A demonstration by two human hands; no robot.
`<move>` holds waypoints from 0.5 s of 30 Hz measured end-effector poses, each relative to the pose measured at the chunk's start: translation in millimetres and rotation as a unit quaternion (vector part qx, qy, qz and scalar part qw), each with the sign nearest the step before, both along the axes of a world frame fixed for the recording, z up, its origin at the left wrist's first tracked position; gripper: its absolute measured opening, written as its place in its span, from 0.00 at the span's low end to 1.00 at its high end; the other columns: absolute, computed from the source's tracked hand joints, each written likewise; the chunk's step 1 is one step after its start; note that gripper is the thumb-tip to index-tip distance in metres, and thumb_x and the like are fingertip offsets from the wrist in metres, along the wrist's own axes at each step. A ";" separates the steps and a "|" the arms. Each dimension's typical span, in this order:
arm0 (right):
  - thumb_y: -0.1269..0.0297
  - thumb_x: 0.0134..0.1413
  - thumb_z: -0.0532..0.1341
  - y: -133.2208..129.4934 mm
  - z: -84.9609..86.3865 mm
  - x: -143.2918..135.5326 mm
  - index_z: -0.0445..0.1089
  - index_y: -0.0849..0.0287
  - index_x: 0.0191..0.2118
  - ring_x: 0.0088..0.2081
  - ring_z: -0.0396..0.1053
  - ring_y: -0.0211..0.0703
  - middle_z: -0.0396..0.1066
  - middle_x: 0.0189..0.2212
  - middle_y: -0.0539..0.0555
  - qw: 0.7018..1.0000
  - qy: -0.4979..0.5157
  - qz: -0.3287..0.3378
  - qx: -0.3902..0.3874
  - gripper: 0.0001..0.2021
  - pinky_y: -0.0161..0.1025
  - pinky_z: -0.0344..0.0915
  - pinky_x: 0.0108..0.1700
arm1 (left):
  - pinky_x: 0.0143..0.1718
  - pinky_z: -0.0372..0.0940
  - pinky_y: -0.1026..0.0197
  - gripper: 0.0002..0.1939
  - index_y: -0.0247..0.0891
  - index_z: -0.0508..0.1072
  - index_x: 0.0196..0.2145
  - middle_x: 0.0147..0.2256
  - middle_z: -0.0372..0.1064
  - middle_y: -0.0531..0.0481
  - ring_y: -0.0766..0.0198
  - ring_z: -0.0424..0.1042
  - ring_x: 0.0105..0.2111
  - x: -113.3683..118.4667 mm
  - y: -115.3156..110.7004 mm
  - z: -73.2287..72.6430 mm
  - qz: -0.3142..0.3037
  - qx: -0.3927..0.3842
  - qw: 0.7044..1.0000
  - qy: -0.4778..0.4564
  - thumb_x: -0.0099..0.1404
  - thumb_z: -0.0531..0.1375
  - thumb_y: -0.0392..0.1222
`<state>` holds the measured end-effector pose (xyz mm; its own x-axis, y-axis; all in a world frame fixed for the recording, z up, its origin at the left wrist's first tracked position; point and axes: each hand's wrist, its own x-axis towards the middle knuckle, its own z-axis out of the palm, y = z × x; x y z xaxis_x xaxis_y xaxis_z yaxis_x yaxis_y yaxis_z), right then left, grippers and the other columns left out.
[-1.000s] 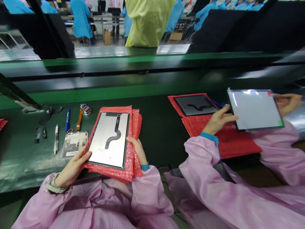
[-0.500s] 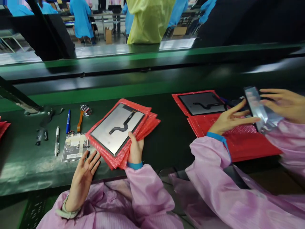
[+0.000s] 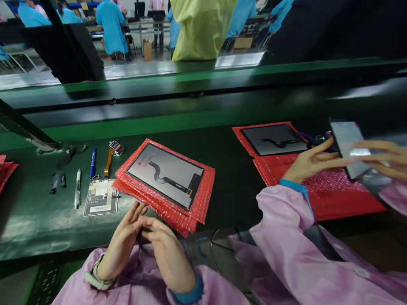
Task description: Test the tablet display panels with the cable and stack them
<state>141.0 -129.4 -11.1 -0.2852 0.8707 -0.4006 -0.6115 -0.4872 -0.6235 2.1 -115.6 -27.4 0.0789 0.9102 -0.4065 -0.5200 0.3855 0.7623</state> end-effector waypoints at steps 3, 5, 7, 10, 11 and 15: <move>0.55 0.57 0.63 14.0 16.0 51.7 0.80 0.58 0.40 0.49 0.73 0.48 0.74 0.52 0.59 0.966 -0.134 0.126 0.180 0.13 0.45 0.69 0.55 | 0.73 0.42 0.47 0.37 0.47 0.69 0.63 0.69 0.56 0.47 0.51 0.51 0.71 8.4 2.8 6.8 -0.008 -0.003 1.000 -0.002 0.57 0.71 0.48; 0.51 0.62 0.61 42.7 15.9 87.4 0.79 0.54 0.42 0.49 0.73 0.48 0.77 0.45 0.57 0.914 -0.314 -0.048 0.251 0.15 0.47 0.67 0.57 | 0.73 0.43 0.48 0.41 0.46 0.65 0.67 0.71 0.50 0.47 0.50 0.48 0.72 16.0 4.4 10.3 -0.006 -0.011 1.000 -0.005 0.57 0.69 0.50; 0.43 0.61 0.59 79.7 7.4 118.6 0.75 0.55 0.50 0.58 0.67 0.53 0.73 0.54 0.59 0.803 -0.496 -0.214 0.252 0.23 0.54 0.59 0.66 | 0.73 0.42 0.50 0.47 0.45 0.58 0.71 0.72 0.45 0.48 0.51 0.45 0.72 24.4 5.9 12.4 -0.001 -0.013 1.000 0.001 0.57 0.67 0.50; 0.28 0.55 0.53 128.5 -11.0 149.0 0.75 0.61 0.50 0.69 0.54 0.62 0.66 0.62 0.67 0.723 -0.625 -0.226 0.188 0.39 0.61 0.42 0.73 | 0.74 0.41 0.54 0.53 0.43 0.47 0.74 0.73 0.38 0.50 0.55 0.39 0.74 36.4 8.5 12.9 0.003 -0.009 1.000 0.025 0.57 0.65 0.48; 0.26 0.55 0.50 138.8 -16.2 153.6 0.76 0.62 0.49 0.67 0.57 0.63 0.68 0.60 0.68 0.731 -0.624 -0.207 0.181 0.41 0.62 0.45 0.72 | 0.74 0.41 0.55 0.54 0.42 0.45 0.75 0.73 0.36 0.51 0.55 0.38 0.74 40.0 9.6 12.4 0.002 -0.006 0.999 0.032 0.56 0.65 0.48; 0.26 0.58 0.44 146.8 -27.6 150.2 0.77 0.58 0.45 0.57 0.69 0.56 0.75 0.52 0.64 0.784 -0.575 -0.139 0.189 0.41 0.55 0.61 0.65 | 0.74 0.40 0.56 0.57 0.38 0.41 0.75 0.74 0.36 0.49 0.56 0.36 0.74 50.6 14.4 9.9 -0.004 0.015 0.998 0.055 0.56 0.65 0.47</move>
<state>291.2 17.4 -38.6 0.2968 0.9537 0.0483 0.4120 -0.0823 -0.9075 52.8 -101.2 -17.5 0.0429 0.9218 -0.3853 -0.4287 0.3654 0.8263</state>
